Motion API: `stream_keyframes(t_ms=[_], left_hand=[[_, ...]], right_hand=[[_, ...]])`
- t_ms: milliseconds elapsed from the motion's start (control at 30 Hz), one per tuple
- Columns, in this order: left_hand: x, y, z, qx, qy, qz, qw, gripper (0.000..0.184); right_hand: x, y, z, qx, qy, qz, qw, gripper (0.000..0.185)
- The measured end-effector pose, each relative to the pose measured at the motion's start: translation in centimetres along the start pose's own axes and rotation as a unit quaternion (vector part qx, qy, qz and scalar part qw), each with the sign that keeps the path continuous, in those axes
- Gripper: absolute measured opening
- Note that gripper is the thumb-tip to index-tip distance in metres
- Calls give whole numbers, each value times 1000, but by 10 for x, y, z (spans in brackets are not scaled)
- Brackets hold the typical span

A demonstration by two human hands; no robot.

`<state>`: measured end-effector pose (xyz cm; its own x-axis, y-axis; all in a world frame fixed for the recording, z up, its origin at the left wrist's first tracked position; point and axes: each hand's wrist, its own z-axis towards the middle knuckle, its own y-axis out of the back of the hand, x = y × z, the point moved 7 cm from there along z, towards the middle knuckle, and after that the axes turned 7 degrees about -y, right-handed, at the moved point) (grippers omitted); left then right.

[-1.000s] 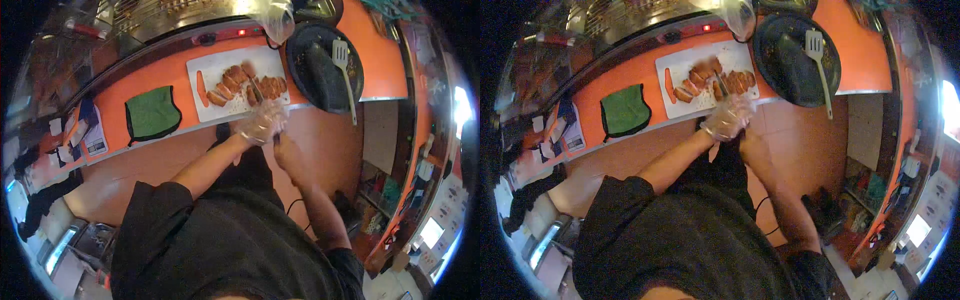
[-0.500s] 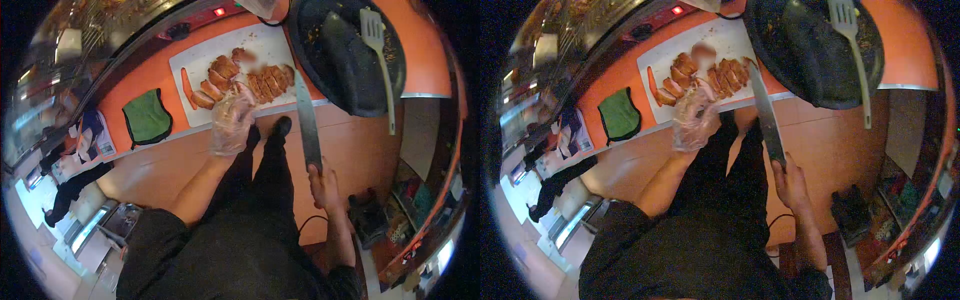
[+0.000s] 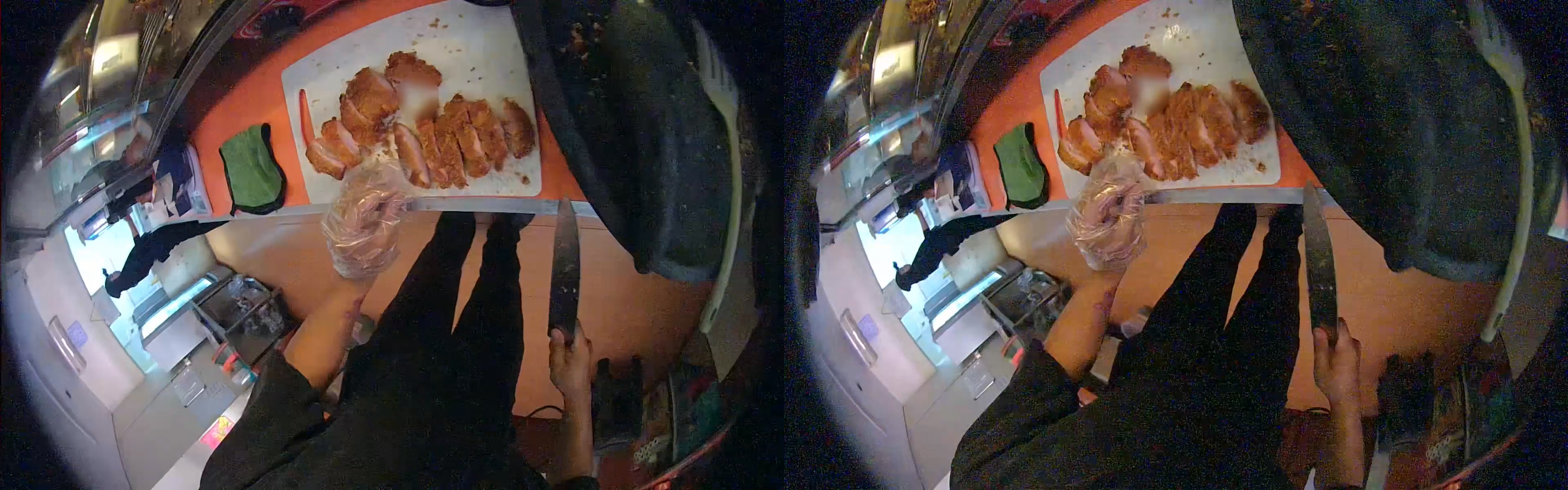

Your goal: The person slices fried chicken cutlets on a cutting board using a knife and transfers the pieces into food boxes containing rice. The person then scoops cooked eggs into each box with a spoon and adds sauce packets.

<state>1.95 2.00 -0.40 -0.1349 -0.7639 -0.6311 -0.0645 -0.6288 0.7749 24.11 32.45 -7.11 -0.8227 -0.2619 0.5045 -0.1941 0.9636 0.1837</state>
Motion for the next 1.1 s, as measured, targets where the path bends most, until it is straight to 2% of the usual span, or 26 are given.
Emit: stream_keyframes(t_ms=[33, 100, 133, 167, 233, 267, 333, 400, 433, 467, 567, 667, 767, 833, 967, 1067, 1100], left_hand=[[6, 2, -2, -1, 4, 6, 1000, 17], [-3, 18, -1, -86, -117, 30, 989, 26], [-7, 17, 2, -88, -116, 35, 989, 26], [4, 28, 2, -189, -11, -77, 979, 31], [15, 40, 10, -289, 92, -181, 935, 36], [9, 39, 35, -234, 13, -98, 967, 45], [9, 39, 54, -177, -63, -11, 982, 55], [35, 28, 58, -81, 4, -177, 981, 63], [45, 27, 64, -51, 10, -214, 975, 70], [51, 29, 63, -54, 11, -213, 976, 70], [51, 35, 65, -32, 13, -243, 969, 69], [57, 38, 67, -15, 5, -249, 968, 64], [56, 46, 70, -24, -16, -178, 984, 55], [46, 52, 70, 3, -100, 29, 995, 49], [55, 52, 68, -7, -56, -27, 998, 50], [54, 53, 67, -17, -56, -3, 998, 47], [52, 54, 68, -9, -81, 40, 996, 48]], right_hand=[[5, 2, 0, -1, -11, -16, 1000, 21], [3, 4, 4, 2, -20, -34, 999, 21], [-3, 4, 4, 9, -21, -21, 1000, 22], [-6, 2, 4, 17, -23, -7, 1000, 22], [-6, 0, 5, 3, -6, 7, 1000, 25], [-5, 2, 5, -18, 7, 19, 1000, 28], [-10, 0, 10, -3, 22, 19, 1000, 28], [-12, 4, 11, 7, 36, 17, 999, 27], [-18, 5, 10, 14, -7, -17, 1000, 26], [-22, 6, 10, 20, -50, -51, 997, 26], [-18, 9, 10, 19, -67, -93, 993, 27], [-27, 8, 11, 28, -50, -73, 996, 25], [-37, 3, 13, 11, -31, -43, 999, 22], [-35, 1, 15, 18, -33, -14, 999, 24], [-12, -2, 15, 32, -27, 22, 999, 27], [-24, 2, 13, 20, -63, 3, 998, 17], [-23, 3, 13, 19, -62, 2, 998, 17]])
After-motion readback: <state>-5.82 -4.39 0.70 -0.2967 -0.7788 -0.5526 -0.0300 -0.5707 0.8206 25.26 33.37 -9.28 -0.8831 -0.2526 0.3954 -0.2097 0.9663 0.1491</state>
